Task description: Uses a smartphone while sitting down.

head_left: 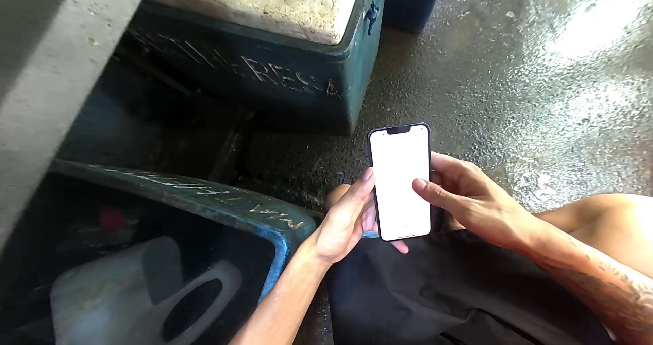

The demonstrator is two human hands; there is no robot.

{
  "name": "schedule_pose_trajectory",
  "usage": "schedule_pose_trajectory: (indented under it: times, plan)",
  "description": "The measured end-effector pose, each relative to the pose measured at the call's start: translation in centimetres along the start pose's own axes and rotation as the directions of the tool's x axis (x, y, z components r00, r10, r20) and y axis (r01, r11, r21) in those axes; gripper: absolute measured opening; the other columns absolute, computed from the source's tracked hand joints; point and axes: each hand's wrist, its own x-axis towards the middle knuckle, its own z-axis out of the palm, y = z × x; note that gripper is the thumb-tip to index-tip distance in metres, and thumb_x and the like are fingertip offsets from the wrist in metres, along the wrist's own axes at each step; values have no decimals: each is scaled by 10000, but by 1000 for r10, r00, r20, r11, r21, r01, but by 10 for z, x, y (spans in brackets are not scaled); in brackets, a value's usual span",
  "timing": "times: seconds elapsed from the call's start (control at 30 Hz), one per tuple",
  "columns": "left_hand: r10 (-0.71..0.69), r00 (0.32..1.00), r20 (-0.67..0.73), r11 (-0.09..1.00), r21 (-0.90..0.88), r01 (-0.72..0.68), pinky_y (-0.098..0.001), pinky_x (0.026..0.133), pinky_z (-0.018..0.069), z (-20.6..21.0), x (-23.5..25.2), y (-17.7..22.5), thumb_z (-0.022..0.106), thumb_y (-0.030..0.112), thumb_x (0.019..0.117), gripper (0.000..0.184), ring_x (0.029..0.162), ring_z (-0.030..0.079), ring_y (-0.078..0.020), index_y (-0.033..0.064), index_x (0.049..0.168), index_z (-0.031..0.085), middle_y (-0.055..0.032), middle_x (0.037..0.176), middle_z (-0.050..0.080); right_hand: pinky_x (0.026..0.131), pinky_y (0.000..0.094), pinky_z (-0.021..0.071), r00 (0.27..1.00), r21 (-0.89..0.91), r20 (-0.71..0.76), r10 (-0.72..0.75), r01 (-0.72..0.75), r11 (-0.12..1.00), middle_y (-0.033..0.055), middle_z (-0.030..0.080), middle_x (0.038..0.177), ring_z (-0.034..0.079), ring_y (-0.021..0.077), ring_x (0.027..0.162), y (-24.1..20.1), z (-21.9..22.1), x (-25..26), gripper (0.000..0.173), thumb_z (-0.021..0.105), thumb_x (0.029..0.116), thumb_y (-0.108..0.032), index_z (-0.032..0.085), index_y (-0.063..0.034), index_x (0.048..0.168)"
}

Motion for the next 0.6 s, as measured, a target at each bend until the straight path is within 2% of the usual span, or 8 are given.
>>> schedule_pose_trajectory:
  times: [0.13,0.27,0.43,0.6]
  plan:
    - [-3,1000,-7,1000,-10,3,-416,754,652,0,0,0,457,601,1025,615,975,750,-239,74,1320,576,-110,1147,727,723,211,615,1000,3,20,5,-5,1000,18,754,974,736,93,831,0,0,0,245,596,993,-110,602,-94,1237]
    - [1,1000,-13,1000,-1,-1,-413,748,653,1,0,0,464,595,1025,608,965,752,-233,68,1298,594,-107,1134,731,712,211,617,1000,6,8,14,-14,1000,15,758,970,739,93,827,-1,0,-1,241,598,993,-127,606,-99,1232]
    - [2,1000,0,1000,-5,-2,-409,752,652,1,0,0,456,594,1028,594,962,753,-225,81,1289,602,-98,1122,737,735,196,590,999,-10,-9,33,-33,999,-9,736,947,711,66,839,-2,0,0,235,493,1061,-217,627,-118,1227]
    - [5,1000,10,1000,17,-5,-410,764,650,0,0,0,439,608,1028,597,975,748,-218,96,1293,597,-82,1123,734,731,209,586,1000,-4,-17,19,-20,1000,-8,715,934,697,69,830,1,-1,1,274,411,1095,-234,641,-125,1196]
